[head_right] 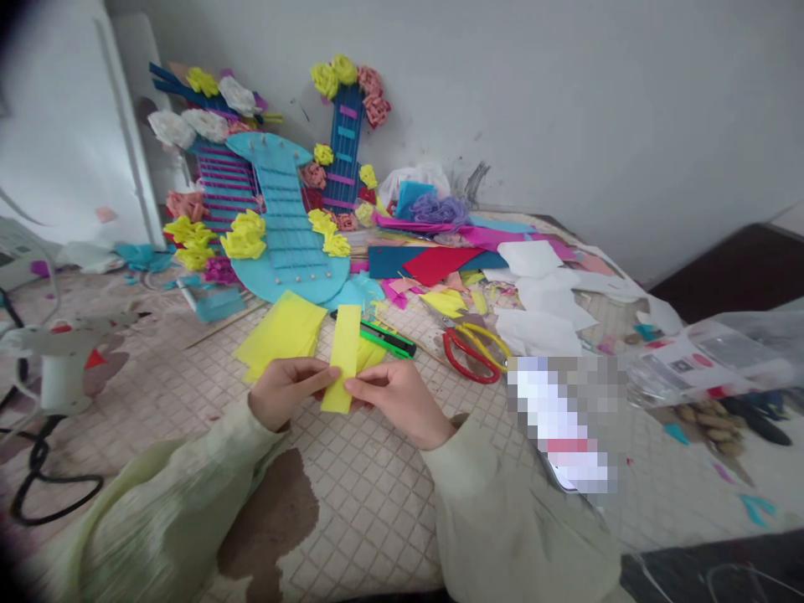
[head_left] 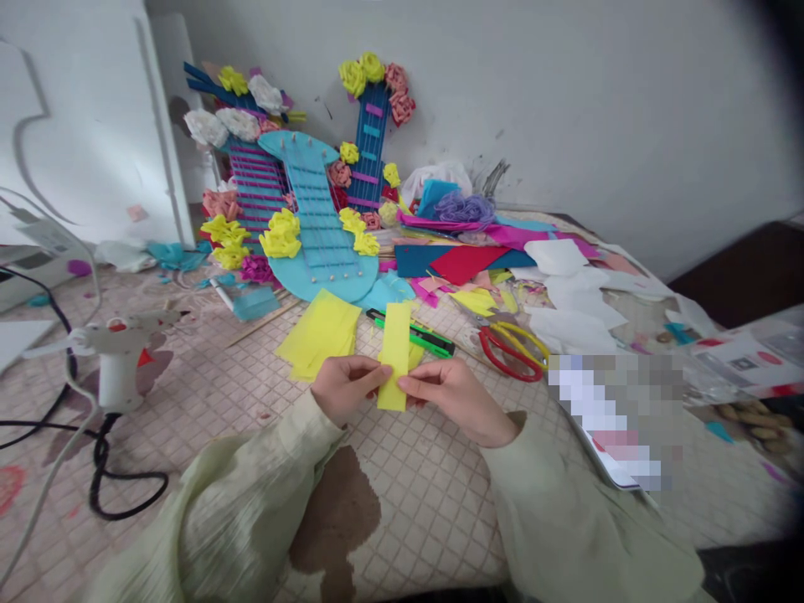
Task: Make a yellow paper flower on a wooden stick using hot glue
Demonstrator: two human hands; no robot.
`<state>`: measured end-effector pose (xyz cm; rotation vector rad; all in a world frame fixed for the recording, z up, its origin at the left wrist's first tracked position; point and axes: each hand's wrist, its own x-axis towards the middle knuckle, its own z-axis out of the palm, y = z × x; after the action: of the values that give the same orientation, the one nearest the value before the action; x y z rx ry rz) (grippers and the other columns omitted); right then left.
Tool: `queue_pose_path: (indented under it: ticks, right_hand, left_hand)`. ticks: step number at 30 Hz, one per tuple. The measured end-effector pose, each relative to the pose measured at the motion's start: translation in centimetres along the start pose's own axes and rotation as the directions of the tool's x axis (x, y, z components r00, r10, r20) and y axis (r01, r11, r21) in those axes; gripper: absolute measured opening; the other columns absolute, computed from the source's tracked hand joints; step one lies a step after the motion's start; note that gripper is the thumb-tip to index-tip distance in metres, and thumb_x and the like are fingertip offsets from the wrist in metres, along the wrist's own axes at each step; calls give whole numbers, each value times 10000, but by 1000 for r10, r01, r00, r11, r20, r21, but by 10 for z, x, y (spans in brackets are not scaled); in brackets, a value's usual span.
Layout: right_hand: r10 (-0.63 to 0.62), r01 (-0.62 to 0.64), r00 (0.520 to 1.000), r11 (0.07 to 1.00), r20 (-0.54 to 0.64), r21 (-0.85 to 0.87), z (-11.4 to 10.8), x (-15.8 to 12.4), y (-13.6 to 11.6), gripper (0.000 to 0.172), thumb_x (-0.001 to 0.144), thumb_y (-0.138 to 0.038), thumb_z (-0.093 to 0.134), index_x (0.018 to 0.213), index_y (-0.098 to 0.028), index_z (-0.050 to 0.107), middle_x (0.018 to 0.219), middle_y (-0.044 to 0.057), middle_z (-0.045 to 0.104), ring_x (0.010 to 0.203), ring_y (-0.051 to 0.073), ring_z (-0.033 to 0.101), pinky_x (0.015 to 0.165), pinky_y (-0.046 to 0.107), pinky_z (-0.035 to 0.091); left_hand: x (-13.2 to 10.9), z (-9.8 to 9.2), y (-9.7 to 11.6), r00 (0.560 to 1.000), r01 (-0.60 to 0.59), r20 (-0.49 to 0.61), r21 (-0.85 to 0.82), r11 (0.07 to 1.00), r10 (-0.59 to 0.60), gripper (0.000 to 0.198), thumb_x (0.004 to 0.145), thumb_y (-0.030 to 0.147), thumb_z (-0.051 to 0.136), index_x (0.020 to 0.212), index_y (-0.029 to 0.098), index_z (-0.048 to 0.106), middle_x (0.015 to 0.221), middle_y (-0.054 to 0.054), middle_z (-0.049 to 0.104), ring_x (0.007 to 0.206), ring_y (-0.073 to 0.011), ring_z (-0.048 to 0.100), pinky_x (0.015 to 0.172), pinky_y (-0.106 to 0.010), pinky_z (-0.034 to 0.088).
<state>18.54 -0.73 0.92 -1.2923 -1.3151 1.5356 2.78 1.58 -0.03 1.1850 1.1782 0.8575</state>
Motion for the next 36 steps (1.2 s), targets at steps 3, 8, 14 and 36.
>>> queue_pose_path:
  ticks: [3, 8, 14, 36]
  right_hand:
    - [3, -3, 1000, 1000, 2, -16, 0, 0, -1, 194, 640, -322, 628, 638, -129, 650, 564, 8, 610, 521, 87, 555, 499, 206, 419]
    - [14, -10, 999, 998, 51, -60, 1, -3, -2, 205, 639, -334, 623, 629, -131, 645, 553, 9, 608, 511, 89, 545, 501, 214, 424]
    - [46, -35, 989, 996, 142, -79, 7, -5, -1, 222, 640, -351, 618, 610, -131, 639, 548, 11, 607, 513, 96, 551, 505, 220, 423]
    - [116, -111, 952, 993, 284, -36, 17, -9, 6, 244, 669, -347, 600, 679, -107, 643, 611, 42, 628, 543, 100, 566, 550, 234, 455]
  left_hand:
    - [0, 0, 1, 1000, 6, -6, -14, 1000, -6, 171, 566, 289, 652, 561, 118, 632, 470, 11, 559, 414, -62, 456, 419, -181, 389]
    - [-1, 4, 0, 996, 15, 91, -176, 984, 1, 183, 561, 273, 672, 661, 126, 628, 577, -2, 603, 500, -96, 532, 451, -193, 419]
    - [-3, 8, -10, 993, 64, 109, -250, 966, -37, 240, 590, 345, 652, 556, 115, 595, 457, 3, 561, 391, -106, 507, 377, -218, 396]
    - [22, -15, -12, 928, -91, -372, -278, 956, -20, 222, 511, 319, 683, 540, 135, 563, 429, 52, 461, 386, -71, 431, 379, -193, 299]
